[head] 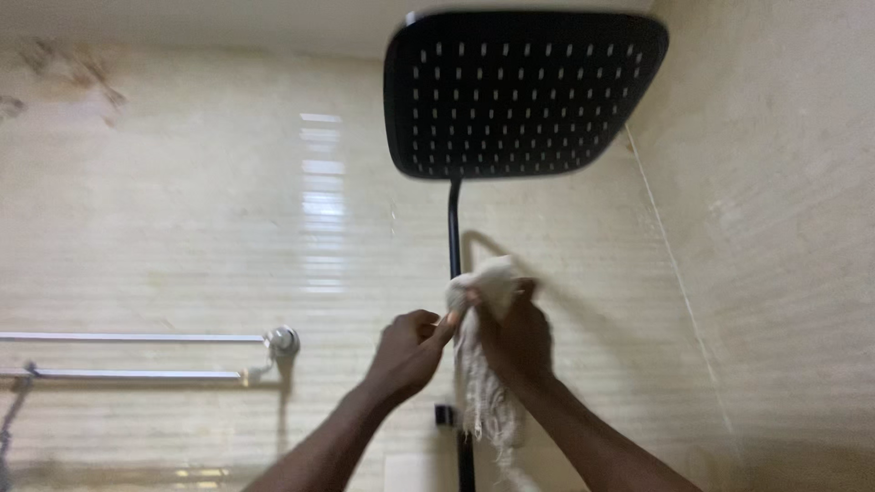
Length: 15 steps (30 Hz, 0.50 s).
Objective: The person wipes the shower fixtures, pipe, and showerhead using a white cloth.
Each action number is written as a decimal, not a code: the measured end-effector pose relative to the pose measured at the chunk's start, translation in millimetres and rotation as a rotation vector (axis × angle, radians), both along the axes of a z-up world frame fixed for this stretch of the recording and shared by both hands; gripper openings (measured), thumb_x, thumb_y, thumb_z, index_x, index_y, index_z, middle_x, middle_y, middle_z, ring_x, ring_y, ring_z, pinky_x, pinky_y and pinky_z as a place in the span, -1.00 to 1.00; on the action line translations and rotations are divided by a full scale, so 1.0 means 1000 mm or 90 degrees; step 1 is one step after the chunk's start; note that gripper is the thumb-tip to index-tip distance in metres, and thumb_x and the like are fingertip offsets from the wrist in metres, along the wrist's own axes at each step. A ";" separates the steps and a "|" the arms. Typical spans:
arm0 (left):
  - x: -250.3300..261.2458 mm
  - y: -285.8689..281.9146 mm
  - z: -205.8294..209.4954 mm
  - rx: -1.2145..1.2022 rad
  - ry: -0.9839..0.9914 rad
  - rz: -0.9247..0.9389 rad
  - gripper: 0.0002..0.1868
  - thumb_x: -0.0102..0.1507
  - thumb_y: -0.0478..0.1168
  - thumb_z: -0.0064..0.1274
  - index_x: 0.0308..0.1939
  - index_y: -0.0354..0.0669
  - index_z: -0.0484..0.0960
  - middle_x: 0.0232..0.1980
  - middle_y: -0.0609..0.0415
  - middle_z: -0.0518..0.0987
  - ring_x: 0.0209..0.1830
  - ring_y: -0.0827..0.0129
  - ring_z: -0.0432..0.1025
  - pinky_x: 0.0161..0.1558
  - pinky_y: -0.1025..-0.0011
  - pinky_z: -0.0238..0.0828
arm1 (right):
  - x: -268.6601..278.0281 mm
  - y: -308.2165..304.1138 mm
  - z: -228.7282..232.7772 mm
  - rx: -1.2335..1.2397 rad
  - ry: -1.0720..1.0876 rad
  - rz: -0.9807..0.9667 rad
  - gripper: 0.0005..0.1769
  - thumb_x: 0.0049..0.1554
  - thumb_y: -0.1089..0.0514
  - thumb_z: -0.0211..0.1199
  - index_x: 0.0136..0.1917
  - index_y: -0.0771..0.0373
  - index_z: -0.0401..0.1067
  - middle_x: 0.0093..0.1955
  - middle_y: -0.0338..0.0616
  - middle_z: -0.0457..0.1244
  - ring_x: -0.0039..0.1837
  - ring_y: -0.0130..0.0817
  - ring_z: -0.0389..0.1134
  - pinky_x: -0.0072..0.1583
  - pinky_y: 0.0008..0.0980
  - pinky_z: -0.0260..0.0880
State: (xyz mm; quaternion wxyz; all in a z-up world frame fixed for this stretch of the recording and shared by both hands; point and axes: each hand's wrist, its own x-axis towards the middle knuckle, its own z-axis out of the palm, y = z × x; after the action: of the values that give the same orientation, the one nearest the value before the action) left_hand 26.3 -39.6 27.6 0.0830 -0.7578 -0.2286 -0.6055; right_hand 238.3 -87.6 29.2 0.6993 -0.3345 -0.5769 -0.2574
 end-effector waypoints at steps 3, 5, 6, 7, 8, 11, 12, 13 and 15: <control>0.026 -0.054 0.013 -0.119 0.027 -0.241 0.08 0.64 0.61 -0.18 0.33 -0.46 0.86 0.10 -0.38 0.92 0.05 -0.10 0.86 0.05 -0.13 0.89 | -0.002 -0.047 0.012 0.079 0.099 0.150 -0.07 0.56 -0.47 0.17 0.55 0.51 0.17 0.09 0.34 0.56 -0.02 0.03 0.74 -0.03 -0.05 0.86; 0.062 -0.093 0.011 -0.103 0.014 -0.199 -0.02 0.72 0.51 -0.19 0.22 -0.40 0.92 -0.05 -0.33 0.90 -0.06 -0.03 0.80 -0.02 -0.07 0.80 | 0.009 -0.063 0.021 0.116 0.151 0.222 -0.07 0.62 -0.51 0.09 0.54 0.50 0.21 0.20 0.38 0.51 0.12 0.05 0.71 0.07 -0.02 0.84; 0.074 -0.111 0.008 -0.098 0.004 -0.176 -0.06 0.76 0.46 -0.19 0.17 -0.37 0.94 -0.12 -0.30 0.89 -0.12 0.01 0.77 -0.05 -0.04 0.75 | 0.013 -0.065 0.024 0.140 0.168 0.244 -0.07 0.66 -0.54 0.05 0.54 0.49 0.26 0.26 0.38 0.49 0.22 0.07 0.68 0.14 0.00 0.81; 0.081 -0.128 0.006 -0.048 -0.019 -0.168 -0.22 0.72 0.32 -0.07 0.15 -0.34 0.95 -0.15 -0.27 0.90 -0.18 0.03 0.77 -0.10 -0.03 0.74 | 0.018 -0.066 0.026 0.164 0.185 0.266 -0.05 0.70 -0.56 0.02 0.55 0.49 0.31 0.33 0.37 0.47 0.32 0.08 0.65 0.21 0.02 0.77; 0.085 -0.144 0.006 0.004 -0.042 -0.158 -0.39 0.68 0.17 0.05 0.12 -0.32 0.96 -0.18 -0.24 0.91 -0.24 0.05 0.77 -0.15 -0.01 0.73 | 0.025 -0.069 0.026 0.178 0.143 0.143 -0.13 0.71 -0.48 -0.04 0.67 0.43 0.29 0.41 0.37 0.43 0.35 0.11 0.63 0.24 0.07 0.75; 0.095 -0.184 0.010 0.063 -0.142 -0.139 -0.66 0.62 -0.05 0.28 0.05 -0.26 0.97 -0.21 -0.14 0.92 -0.31 0.17 0.79 -0.19 0.08 0.73 | 0.032 -0.081 0.011 0.281 0.071 -0.074 -0.19 0.76 -0.31 -0.03 0.93 0.34 0.21 0.65 0.41 0.32 0.51 0.23 0.51 0.41 0.23 0.66; 0.099 -0.194 0.011 0.068 -0.181 -0.135 -0.70 0.61 -0.08 0.33 0.03 -0.25 0.97 -0.21 -0.11 0.92 -0.32 0.23 0.80 -0.19 0.11 0.74 | 0.024 -0.084 -0.003 0.360 0.084 -0.045 -0.16 0.77 -0.29 0.10 0.96 0.38 0.17 0.71 0.44 0.28 0.63 0.29 0.45 0.52 0.30 0.60; 0.102 -0.201 0.010 0.066 -0.184 -0.169 -0.72 0.59 -0.11 0.33 0.04 -0.28 0.97 -0.18 -0.13 0.94 -0.29 0.20 0.82 -0.17 0.11 0.77 | 0.015 -0.091 -0.015 0.439 0.097 -0.014 -0.12 0.79 -0.28 0.22 0.98 0.42 0.13 0.78 0.47 0.24 0.74 0.34 0.38 0.63 0.37 0.54; 0.103 -0.210 0.007 0.063 -0.192 -0.237 -0.74 0.56 -0.17 0.33 0.05 -0.32 0.97 -0.11 -0.19 0.98 -0.23 0.16 0.86 -0.14 0.11 0.84 | -0.006 -0.109 -0.031 0.378 0.102 0.230 0.08 0.69 -0.33 0.29 1.01 0.42 -0.09 0.82 0.44 0.15 0.79 0.25 0.33 0.63 0.24 0.51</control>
State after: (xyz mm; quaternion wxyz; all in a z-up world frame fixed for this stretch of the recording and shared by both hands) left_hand 129.1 -249.3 34.8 -0.0282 -0.6831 -0.0645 -0.7270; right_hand 232.6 -196.6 -2.0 0.8433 -0.0289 -0.4700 -0.2589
